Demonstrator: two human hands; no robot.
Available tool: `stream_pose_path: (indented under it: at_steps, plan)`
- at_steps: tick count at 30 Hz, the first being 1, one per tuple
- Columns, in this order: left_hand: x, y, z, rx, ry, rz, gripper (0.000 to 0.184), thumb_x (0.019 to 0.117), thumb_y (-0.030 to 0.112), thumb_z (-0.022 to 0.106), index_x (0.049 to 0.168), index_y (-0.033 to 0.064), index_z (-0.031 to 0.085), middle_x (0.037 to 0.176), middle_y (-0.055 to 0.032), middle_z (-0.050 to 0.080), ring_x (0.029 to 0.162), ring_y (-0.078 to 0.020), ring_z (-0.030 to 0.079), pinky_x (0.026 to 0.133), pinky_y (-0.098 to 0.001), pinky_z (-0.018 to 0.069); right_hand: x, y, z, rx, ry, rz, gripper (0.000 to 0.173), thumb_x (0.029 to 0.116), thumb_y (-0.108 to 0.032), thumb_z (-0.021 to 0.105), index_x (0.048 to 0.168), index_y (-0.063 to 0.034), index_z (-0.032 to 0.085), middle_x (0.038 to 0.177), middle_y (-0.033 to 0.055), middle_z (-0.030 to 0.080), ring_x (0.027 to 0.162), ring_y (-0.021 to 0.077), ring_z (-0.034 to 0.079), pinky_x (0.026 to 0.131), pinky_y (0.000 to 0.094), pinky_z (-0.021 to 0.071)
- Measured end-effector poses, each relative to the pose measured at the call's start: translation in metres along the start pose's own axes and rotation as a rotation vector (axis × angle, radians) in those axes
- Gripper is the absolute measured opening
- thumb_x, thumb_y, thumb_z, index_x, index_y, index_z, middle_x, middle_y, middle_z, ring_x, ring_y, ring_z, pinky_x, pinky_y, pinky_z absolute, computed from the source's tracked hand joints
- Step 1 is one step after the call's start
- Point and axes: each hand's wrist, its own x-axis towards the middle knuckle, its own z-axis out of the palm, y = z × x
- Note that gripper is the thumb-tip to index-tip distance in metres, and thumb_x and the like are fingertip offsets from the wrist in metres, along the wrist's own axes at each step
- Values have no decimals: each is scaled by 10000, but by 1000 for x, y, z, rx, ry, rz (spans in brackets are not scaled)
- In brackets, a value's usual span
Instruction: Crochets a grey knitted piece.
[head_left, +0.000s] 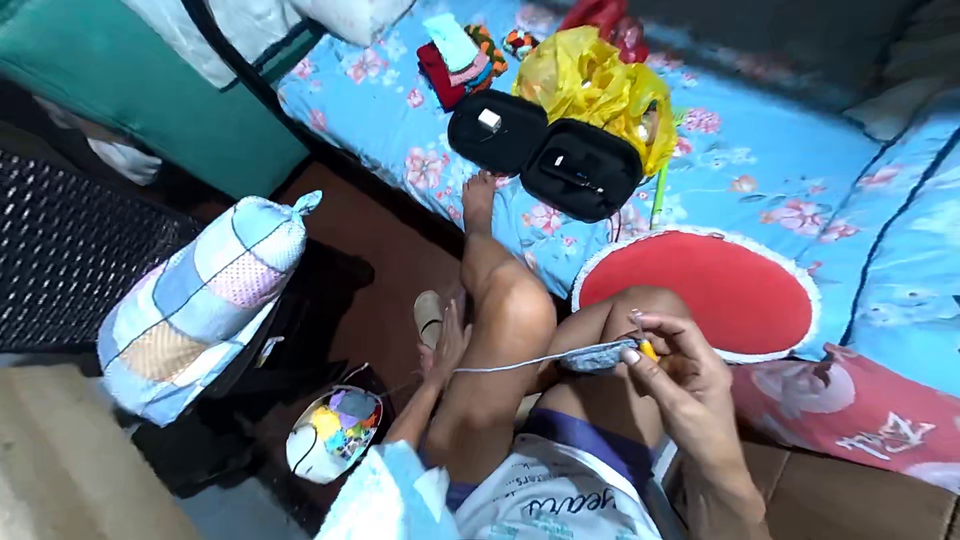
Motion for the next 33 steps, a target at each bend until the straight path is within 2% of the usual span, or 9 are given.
stream_pose_path:
  at_steps: [5, 9, 12, 17, 21, 24, 27, 30, 33]
  plan:
    - [63, 78, -73, -86, 140, -11, 609, 1053, 248, 373, 1494, -171, 344, 1520, -375, 389, 1407, -495, 427, 1163, -563, 347, -1, 2, 6, -74, -8, -116, 307, 939, -10, 591, 1244, 31, 582, 1113, -5, 684, 871, -31, 635, 731, 129, 545]
    - [79, 145, -145, -425, 279, -5, 667, 1086, 436, 321, 1536, -55, 352, 1579, -208, 393, 1459, -242, 397, 1181, -420, 349, -2, -2, 7, -69, 9, -147, 309, 942, -10, 597, 1245, 46, 573, 1091, 7, 686, 867, -19, 643, 724, 138, 552]
    - [51, 210, -181, -481, 109, 198, 655, 1039, 484, 500, 1465, -12, 483, 1497, -121, 528, 1379, -148, 500, 1131, -363, 436, -3, -8, 6, -50, 0, -156, 311, 952, -16, 599, 1256, 43, 566, 1117, 6, 692, 868, -25, 648, 725, 135, 556]
    - [20, 262, -172, -192, -255, 508, 576, 991, 417, 589, 1376, -12, 608, 1326, -167, 667, 1307, -289, 591, 1156, -485, 398, -7, -12, 1, -87, -21, -187, 248, 960, -30, 606, 1198, 11, 551, 1092, 7, 682, 834, -28, 636, 684, 126, 543]
    - [27, 265, -176, -142, -317, 564, 289, 1043, 245, 536, 1002, 54, 750, 877, -65, 744, 889, -176, 718, 1076, -443, 448, -8, -15, -8, -195, -54, -248, 195, 971, -59, 602, 1149, 1, 550, 1041, 8, 680, 835, -44, 628, 699, 108, 532]
    - [40, 270, -193, -576, -566, 340, 282, 1060, 172, 480, 928, 32, 685, 771, 20, 648, 711, -2, 608, 757, -171, 511, -6, -13, -15, -290, -117, -306, 173, 993, -96, 590, 1137, -4, 560, 1005, 19, 680, 887, -49, 639, 793, 109, 541]
    - [50, 274, -204, -1206, -794, 11, 256, 1080, 238, 461, 921, 153, 643, 696, 117, 602, 584, 37, 584, 538, -138, 509, -4, -15, -17, -542, -204, -437, 144, 981, -103, 549, 1062, -13, 628, 857, 55, 681, 735, 29, 627, 679, 155, 525]
    - [45, 282, -205, -1497, -834, -65, 216, 1052, 262, 549, 929, 151, 688, 631, 143, 560, 512, 82, 490, 470, -83, 389, -5, -21, -3, -816, -154, -467, 149, 918, -72, 557, 1003, -19, 667, 757, 77, 668, 610, 149, 628, 536, 276, 512]
    - [29, 287, -198, -1609, -864, 107, 208, 1032, 300, 588, 982, 138, 708, 640, 172, 558, 503, 138, 406, 455, -53, 306, -3, -15, 2, -616, -75, -245, 221, 956, -88, 563, 1136, 13, 641, 857, 55, 698, 685, 63, 636, 614, 209, 534]
